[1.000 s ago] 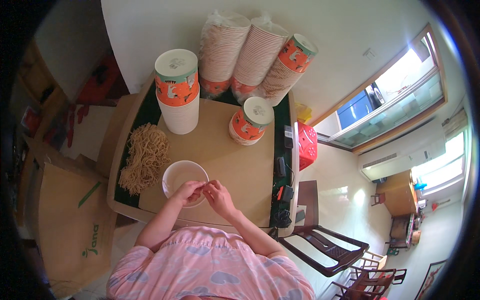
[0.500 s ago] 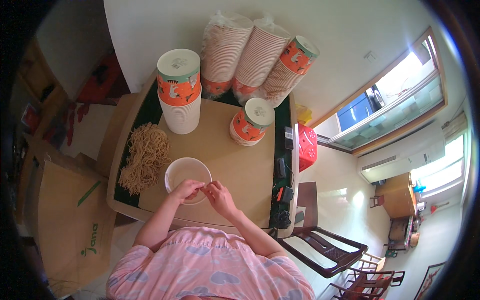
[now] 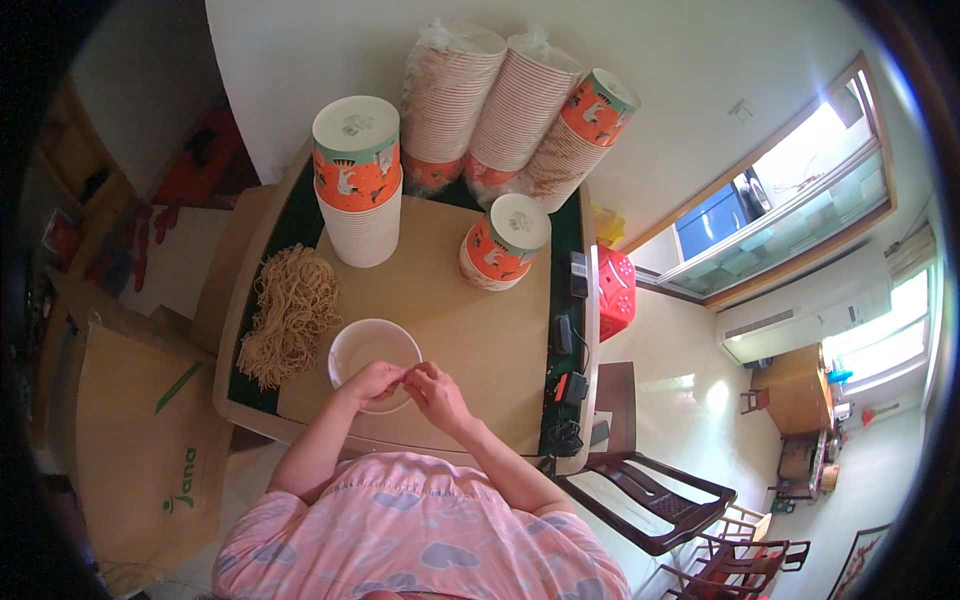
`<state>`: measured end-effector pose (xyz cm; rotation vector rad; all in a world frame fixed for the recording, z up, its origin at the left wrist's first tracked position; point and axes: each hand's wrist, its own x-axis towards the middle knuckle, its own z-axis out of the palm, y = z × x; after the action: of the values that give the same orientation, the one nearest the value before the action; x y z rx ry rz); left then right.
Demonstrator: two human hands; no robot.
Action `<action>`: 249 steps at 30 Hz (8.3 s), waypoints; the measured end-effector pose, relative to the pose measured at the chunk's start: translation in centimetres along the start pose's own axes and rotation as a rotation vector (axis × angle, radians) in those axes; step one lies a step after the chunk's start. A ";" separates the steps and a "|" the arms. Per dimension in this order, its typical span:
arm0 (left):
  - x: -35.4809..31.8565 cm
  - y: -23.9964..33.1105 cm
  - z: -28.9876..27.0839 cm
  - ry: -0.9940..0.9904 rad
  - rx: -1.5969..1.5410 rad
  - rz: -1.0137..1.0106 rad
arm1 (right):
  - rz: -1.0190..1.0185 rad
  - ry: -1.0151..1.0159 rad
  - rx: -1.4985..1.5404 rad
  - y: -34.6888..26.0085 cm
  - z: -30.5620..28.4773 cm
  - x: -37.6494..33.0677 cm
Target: Placing decorative shredded paper into paper bowls for packaging.
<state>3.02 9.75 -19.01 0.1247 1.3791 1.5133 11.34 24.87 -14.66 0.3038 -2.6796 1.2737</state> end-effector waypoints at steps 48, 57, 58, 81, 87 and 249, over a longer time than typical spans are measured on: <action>-1.6 2.0 1.6 0.084 0.762 0.135 | -0.024 0.164 -0.201 -0.5 0.0 -1.1; -1.0 1.1 1.0 0.080 0.102 0.095 | 0.153 0.196 -0.035 -1.7 -1.1 -0.7; -1.2 1.4 1.1 0.061 -0.041 0.057 | 0.154 0.196 -0.035 -1.6 -1.1 -0.7; -1.4 2.2 1.2 0.085 -0.105 0.076 | 0.193 0.251 -0.051 -0.8 -1.1 -0.8; -1.1 0.5 2.1 0.113 0.338 0.393 | 0.186 0.257 0.015 0.8 -1.8 2.0; 1.1 -1.1 2.2 0.192 -0.167 0.277 | 0.657 0.357 0.660 1.8 2.3 -1.5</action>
<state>4.68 11.77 -19.72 0.0694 1.4220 1.9059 12.20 24.38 -17.81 -0.7307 -2.0323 2.1218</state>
